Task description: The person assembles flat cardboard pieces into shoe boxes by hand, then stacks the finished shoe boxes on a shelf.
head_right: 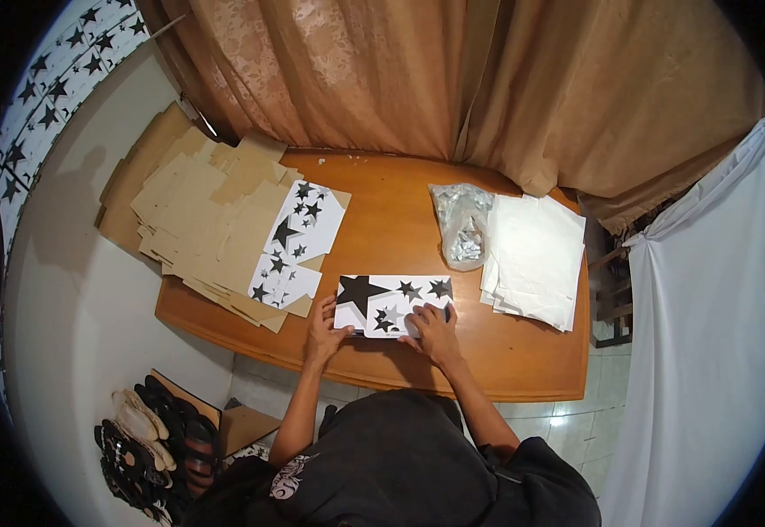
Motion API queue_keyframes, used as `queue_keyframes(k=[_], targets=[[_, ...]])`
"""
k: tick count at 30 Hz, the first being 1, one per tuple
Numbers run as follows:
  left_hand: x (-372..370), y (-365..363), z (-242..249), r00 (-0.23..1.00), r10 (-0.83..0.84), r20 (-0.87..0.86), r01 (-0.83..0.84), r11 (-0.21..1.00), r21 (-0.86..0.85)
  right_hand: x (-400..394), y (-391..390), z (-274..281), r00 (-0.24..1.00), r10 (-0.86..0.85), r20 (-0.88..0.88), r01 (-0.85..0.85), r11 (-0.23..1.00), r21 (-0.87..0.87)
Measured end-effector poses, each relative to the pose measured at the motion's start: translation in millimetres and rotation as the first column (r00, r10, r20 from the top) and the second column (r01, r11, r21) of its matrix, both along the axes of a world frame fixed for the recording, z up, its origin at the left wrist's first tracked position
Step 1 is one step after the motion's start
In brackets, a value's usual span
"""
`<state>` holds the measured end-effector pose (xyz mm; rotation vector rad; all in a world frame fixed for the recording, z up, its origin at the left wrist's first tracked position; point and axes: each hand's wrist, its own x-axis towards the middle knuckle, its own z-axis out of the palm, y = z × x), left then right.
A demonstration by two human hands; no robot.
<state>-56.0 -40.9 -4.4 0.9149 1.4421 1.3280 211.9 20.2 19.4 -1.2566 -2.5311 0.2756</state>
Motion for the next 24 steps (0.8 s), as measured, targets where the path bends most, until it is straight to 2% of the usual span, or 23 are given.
queue_keyframes(k=[2,3,5,6,8,9,11,12,15,20,22,24], targets=[[0,1,4,0.986,0.018,-0.168,-0.026,0.999,-0.046,-3,0,-11,1.000,0.010,-0.029,-0.009,0.999,0.030],[0,0,6,0.985,0.022,-0.171,-0.030,0.999,-0.044,-5,-1,-15,0.998,0.018,-0.052,-0.016,0.999,0.052],[3,-2,8,0.822,0.004,-0.569,-0.021,1.000,-0.024,-6,1,-23,0.998,0.016,-0.062,-0.011,0.997,0.080],[8,-5,15,0.823,0.006,-0.569,-0.026,0.999,-0.027,-4,0,-26,0.998,0.010,-0.070,-0.003,0.995,0.101],[16,-9,35,0.600,-0.009,-0.800,0.116,0.990,0.076,-2,-1,-31,0.996,0.015,-0.083,-0.005,0.994,0.110],[19,-6,38,0.596,-0.007,-0.803,0.112,0.991,0.075,-3,-1,-32,0.995,0.015,-0.096,-0.003,0.992,0.127],[29,-3,42,0.490,-0.138,-0.861,0.305,0.952,0.021,-3,-4,-35,0.997,0.009,-0.080,0.001,0.992,0.125],[34,-1,44,0.470,-0.163,-0.867,0.336,0.942,0.005,-3,-4,-35,0.998,0.000,-0.060,0.007,0.992,0.129],[41,5,14,0.468,-0.208,-0.859,0.396,0.918,-0.006,-3,-6,-34,0.997,0.012,-0.078,-0.002,0.992,0.124],[43,3,-15,0.522,-0.266,-0.811,0.403,0.914,-0.040,-2,-10,-36,0.993,0.014,-0.115,-0.006,0.998,0.068],[45,-2,-20,0.553,-0.148,-0.820,0.374,0.924,0.085,1,-15,-43,0.993,0.018,-0.119,-0.010,0.998,0.067],[49,-8,-22,0.537,-0.126,-0.834,0.375,0.921,0.103,1,-20,-50,0.992,0.038,-0.119,-0.018,0.986,0.167]])
